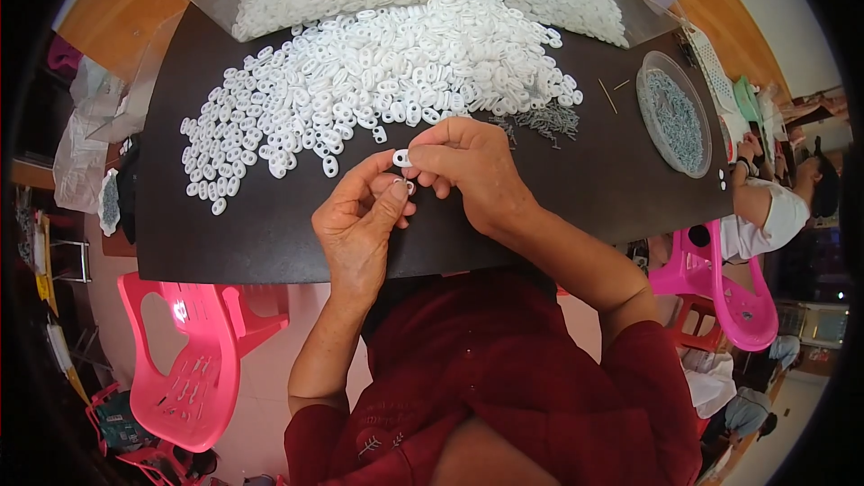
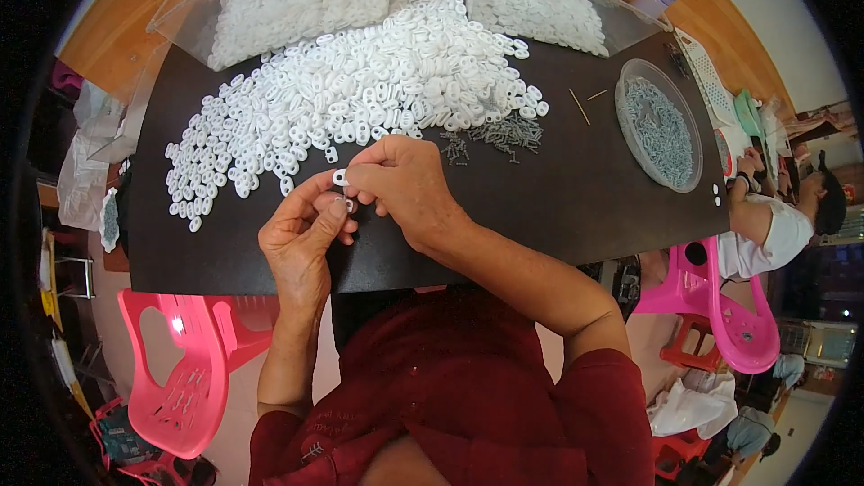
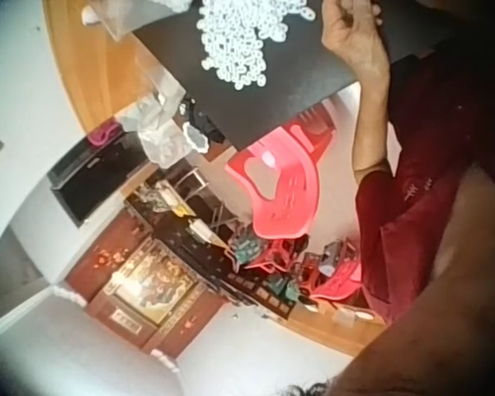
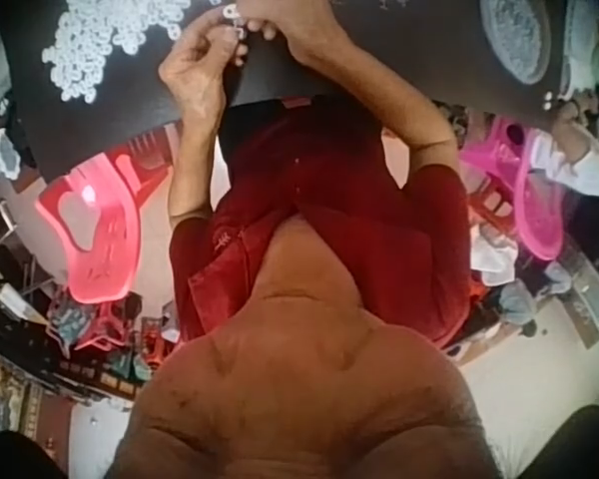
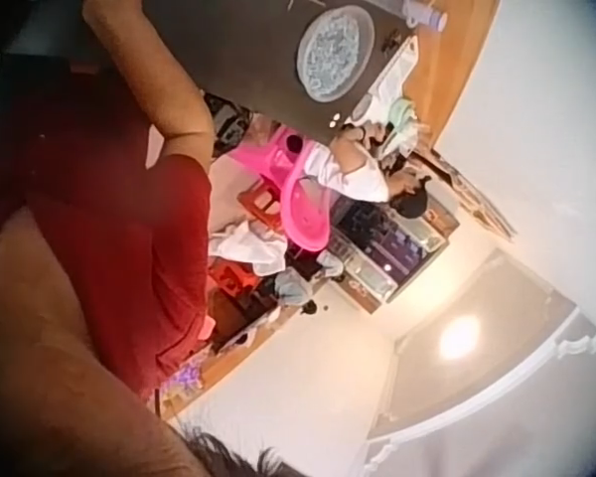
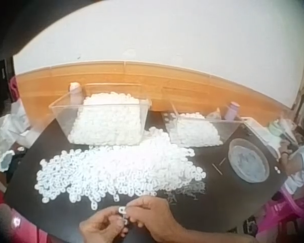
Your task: The person is manually inserting small metal pins into white plastic components while sitting at an assembly table.
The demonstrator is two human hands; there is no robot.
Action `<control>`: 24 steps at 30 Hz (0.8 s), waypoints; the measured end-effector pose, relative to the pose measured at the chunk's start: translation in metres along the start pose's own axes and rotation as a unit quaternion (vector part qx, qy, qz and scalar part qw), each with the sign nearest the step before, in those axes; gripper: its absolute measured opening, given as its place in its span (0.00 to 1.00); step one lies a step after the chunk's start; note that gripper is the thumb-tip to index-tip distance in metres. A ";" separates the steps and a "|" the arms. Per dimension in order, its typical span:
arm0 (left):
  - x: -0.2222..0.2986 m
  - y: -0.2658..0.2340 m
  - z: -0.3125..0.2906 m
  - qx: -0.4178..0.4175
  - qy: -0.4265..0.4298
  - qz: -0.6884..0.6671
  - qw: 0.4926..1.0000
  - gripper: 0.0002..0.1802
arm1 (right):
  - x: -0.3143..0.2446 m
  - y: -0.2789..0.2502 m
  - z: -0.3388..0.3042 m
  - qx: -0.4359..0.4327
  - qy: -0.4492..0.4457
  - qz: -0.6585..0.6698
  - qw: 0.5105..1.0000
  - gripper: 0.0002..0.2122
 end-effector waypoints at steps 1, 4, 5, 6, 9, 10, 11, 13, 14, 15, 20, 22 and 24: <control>0.000 0.000 0.000 0.001 0.000 0.003 1.000 0.15 | 0.000 0.000 0.000 0.000 0.000 0.000 1.000 0.06; 0.000 -0.001 0.000 0.002 0.012 0.000 1.000 0.14 | 0.001 0.001 0.001 0.001 0.004 -0.004 1.000 0.06; 0.000 -0.002 -0.001 0.002 0.013 -0.001 1.000 0.14 | 0.001 0.002 0.001 0.002 0.006 -0.012 1.000 0.06; 0.000 -0.002 -0.001 0.003 0.014 0.002 1.000 0.14 | 0.001 0.002 0.001 0.003 0.009 -0.019 1.000 0.06; -0.001 -0.004 -0.002 0.010 0.017 0.007 1.000 0.14 | 0.000 0.003 0.000 0.005 0.003 -0.031 0.999 0.06; -0.001 -0.004 -0.003 0.015 0.020 0.010 1.000 0.14 | 0.000 0.004 0.000 0.004 0.004 -0.032 0.999 0.06; -0.001 -0.004 -0.003 0.015 0.020 0.010 1.000 0.14 | 0.000 0.005 -0.001 0.006 0.001 -0.036 0.999 0.06; 0.000 -0.004 -0.003 0.022 0.022 0.009 0.999 0.14 | 0.000 0.005 -0.001 0.007 -0.002 -0.040 0.999 0.06; 0.000 -0.004 -0.003 0.022 0.022 0.009 0.999 0.14 | 0.000 0.005 -0.001 0.010 -0.002 -0.043 0.999 0.07; 0.000 -0.005 -0.003 0.025 0.021 0.009 0.999 0.14 | 0.000 0.004 -0.001 0.013 -0.002 -0.045 0.999 0.07; 0.000 -0.006 -0.003 0.025 0.033 0.006 0.999 0.14 | -0.002 0.008 -0.003 0.001 -0.017 -0.061 0.998 0.06; 0.000 -0.006 -0.003 0.030 0.028 0.004 0.999 0.14 | -0.005 0.009 -0.004 -0.005 -0.022 -0.068 0.997 0.06; -0.001 -0.007 -0.003 0.033 0.029 0.005 0.999 0.15 | -0.004 0.011 -0.004 -0.012 -0.017 -0.064 0.998 0.04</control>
Point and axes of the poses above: each hand's wrist, its own z-axis towards the middle knuckle, its own y-axis out of the palm, x = y × z, the point moved 7 cm from there along z, towards the middle knuckle, and after that the axes turned 4 degrees about z, right-handed, at the moved point
